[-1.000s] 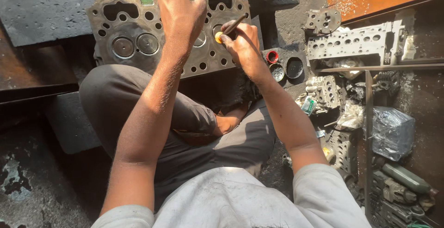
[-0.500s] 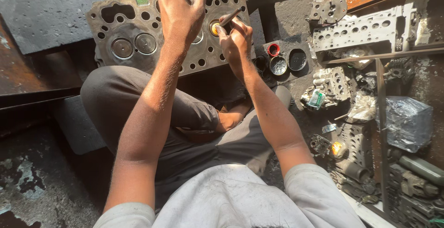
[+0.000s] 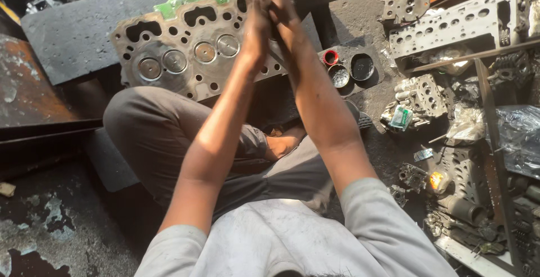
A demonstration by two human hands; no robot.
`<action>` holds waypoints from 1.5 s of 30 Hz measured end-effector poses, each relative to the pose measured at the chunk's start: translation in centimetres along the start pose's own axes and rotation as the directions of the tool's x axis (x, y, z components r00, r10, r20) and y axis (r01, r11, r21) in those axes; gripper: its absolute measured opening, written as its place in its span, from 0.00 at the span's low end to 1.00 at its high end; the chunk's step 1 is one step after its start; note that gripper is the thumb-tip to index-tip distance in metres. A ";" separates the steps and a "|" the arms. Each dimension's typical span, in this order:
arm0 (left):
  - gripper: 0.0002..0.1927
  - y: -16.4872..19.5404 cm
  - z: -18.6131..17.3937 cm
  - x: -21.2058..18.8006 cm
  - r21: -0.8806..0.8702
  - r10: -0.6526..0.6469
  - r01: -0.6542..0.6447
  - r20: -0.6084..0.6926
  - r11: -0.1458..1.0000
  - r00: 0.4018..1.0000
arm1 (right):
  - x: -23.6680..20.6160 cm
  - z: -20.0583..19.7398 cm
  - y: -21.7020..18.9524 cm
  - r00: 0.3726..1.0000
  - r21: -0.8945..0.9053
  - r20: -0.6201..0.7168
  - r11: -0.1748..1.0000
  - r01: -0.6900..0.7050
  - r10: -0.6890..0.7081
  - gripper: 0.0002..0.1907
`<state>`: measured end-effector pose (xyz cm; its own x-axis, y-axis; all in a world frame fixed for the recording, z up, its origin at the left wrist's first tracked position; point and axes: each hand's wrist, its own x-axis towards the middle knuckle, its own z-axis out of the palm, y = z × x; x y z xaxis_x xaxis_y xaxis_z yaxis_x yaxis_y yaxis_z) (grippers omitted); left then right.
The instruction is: The person sits on the floor and uses a brush to apply grease to a valve stem, then inserts the valve into a cylinder head. The person repeats this process for multiple valves, applying grease and seating them into the engine block.
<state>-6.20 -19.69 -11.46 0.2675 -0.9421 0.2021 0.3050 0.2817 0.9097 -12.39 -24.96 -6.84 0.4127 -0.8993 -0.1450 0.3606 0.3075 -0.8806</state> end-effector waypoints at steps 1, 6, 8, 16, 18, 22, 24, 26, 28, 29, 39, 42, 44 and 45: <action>0.44 -0.4 -0.5 0.8 -0.090 -0.059 0.056 -0.028 0.994 0.998 | -0.3 0.5 0.6 1.000 -0.006 0.013 1.000 0.012 -0.012 0.28; 0.47 -0.1 -2.6 3.5 -0.226 -0.280 0.268 -0.021 0.937 0.960 | -1.5 1.9 2.3 0.993 0.029 0.086 0.996 0.081 -0.083 0.33; 0.47 0.1 -2.9 4.0 -0.251 -0.297 0.294 0.027 0.922 0.955 | -2.1 2.1 2.7 0.995 -0.016 0.018 0.995 0.099 -0.099 0.34; 0.44 0.5 -1.8 5.4 -0.333 -0.206 0.210 0.047 0.919 0.977 | -6.7 2.5 3.9 0.993 -0.117 -0.048 0.988 0.105 -0.112 0.33; 0.44 0.5 -1.8 5.7 -0.329 -0.209 0.216 0.058 0.919 0.976 | -7.3 2.9 4.1 0.990 -0.033 -0.140 0.999 0.025 -0.030 0.33; 0.43 0.8 -1.9 6.0 -0.299 -0.222 0.242 0.099 0.923 0.970 | -7.6 3.1 4.2 0.991 -0.018 -0.057 0.993 0.118 -0.119 0.32; 0.43 1.0 -2.0 6.1 -0.280 -0.224 0.250 0.122 0.927 0.967 | -7.3 2.8 4.1 0.987 -0.044 -0.017 0.986 0.159 -0.160 0.32; 0.43 1.1 -2.2 6.2 -0.261 -0.226 0.258 0.144 0.930 0.963 | -6.7 2.2 3.7 0.942 -0.209 0.139 0.921 0.329 -0.305 0.33; 0.43 1.2 -2.3 6.1 -0.233 -0.233 0.268 0.168 0.935 0.958 | -5.4 1.9 3.0 0.971 -0.245 0.053 0.940 0.239 -0.233 0.35; 0.43 1.2 -2.4 6.0 -0.223 -0.231 0.269 0.182 0.937 0.956 | -4.5 1.9 2.7 0.990 -0.179 -0.113 0.982 0.065 -0.086 0.37; 0.39 4.1 -4.5 2.3 0.355 -0.266 0.181 0.206 0.917 0.942 | -3.9 1.1 2.2 0.888 -0.607 0.020 0.701 0.375 -0.458 0.40; 0.33 6.2 -7.3 3.8 0.668 -0.010 -0.116 0.182 0.735 0.983 | -6.0 0.0 3.5 0.712 -0.564 0.140 0.536 0.628 -0.688 0.36; 0.30 6.8 -9.1 4.7 0.612 -0.060 0.036 0.019 0.790 0.998 | -6.5 0.0 3.8 0.764 -0.758 0.166 0.415 0.504 -0.623 0.38; 0.28 7.0 -9.8 5.0 0.600 -0.043 0.072 -0.063 0.797 0.997 | -6.5 0.3 3.6 0.785 -0.826 0.175 0.345 0.445 -0.594 0.40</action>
<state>6.25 -20.64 -7.66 0.3109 -0.9401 0.1400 -0.2864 0.0477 0.9569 -13.58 -17.88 -8.94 0.2567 -0.8343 0.4879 -0.3825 -0.5513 -0.7415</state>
